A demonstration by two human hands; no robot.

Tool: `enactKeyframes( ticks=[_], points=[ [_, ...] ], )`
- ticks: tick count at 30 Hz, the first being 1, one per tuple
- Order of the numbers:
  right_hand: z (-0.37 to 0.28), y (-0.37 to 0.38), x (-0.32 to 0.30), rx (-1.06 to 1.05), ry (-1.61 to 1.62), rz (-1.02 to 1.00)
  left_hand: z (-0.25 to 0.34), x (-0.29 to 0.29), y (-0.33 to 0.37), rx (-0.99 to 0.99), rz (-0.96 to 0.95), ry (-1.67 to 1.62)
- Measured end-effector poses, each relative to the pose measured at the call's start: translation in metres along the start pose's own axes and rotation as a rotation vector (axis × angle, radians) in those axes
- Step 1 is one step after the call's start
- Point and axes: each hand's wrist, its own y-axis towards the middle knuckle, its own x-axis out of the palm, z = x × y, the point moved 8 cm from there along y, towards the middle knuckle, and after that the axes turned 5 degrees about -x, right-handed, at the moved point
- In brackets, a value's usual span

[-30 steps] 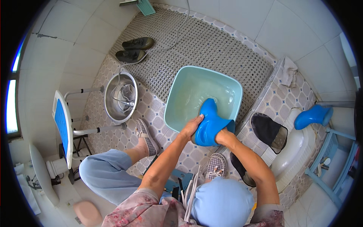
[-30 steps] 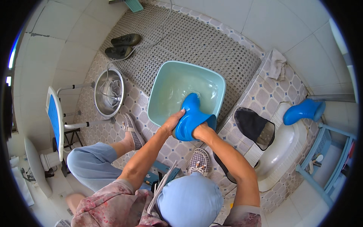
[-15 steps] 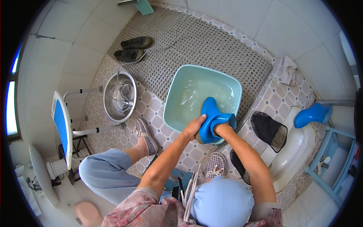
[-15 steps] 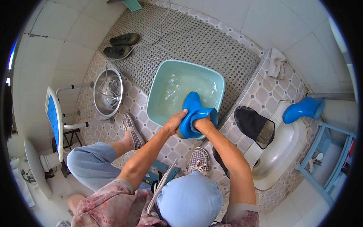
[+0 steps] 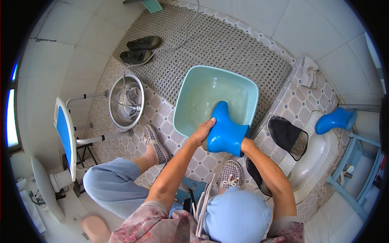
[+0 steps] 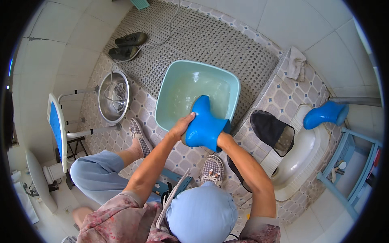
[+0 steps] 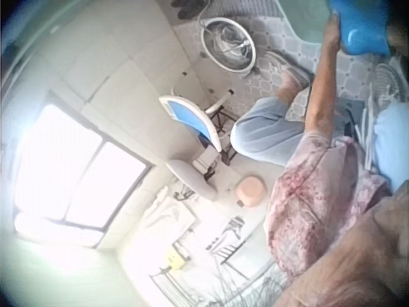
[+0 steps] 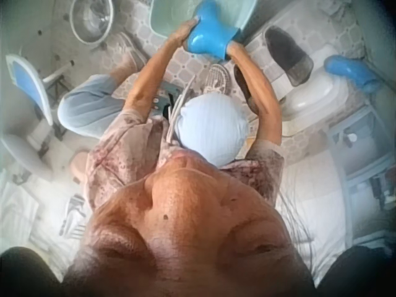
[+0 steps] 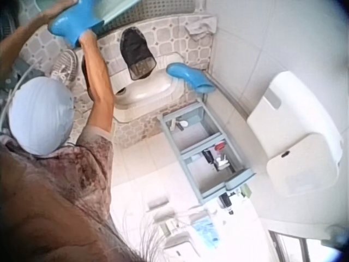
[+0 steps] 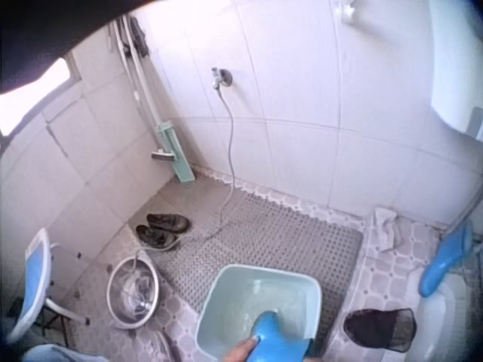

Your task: The person is washing blue rubber boots using a brush and a basin of water.

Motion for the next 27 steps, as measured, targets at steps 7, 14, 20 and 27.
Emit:
enactKeyframes(
  ticks=[7,14,20,27],
  points=[
    [-0.005,0.026,0.0,0.016,0.027,-0.004,-0.007,-0.003,0.007,-0.022,0.066,0.116],
    [-0.002,0.003,0.002,0.013,0.041,0.007,0.003,-0.002,-0.005,-0.088,-0.029,0.051],
    [-0.014,-0.001,0.009,-0.029,0.043,0.024,-0.003,-0.009,0.001,-0.059,0.006,0.082],
    [-0.018,-0.01,0.012,-0.068,0.045,0.027,0.004,-0.01,0.011,-0.159,-0.14,-0.192]
  ],
)
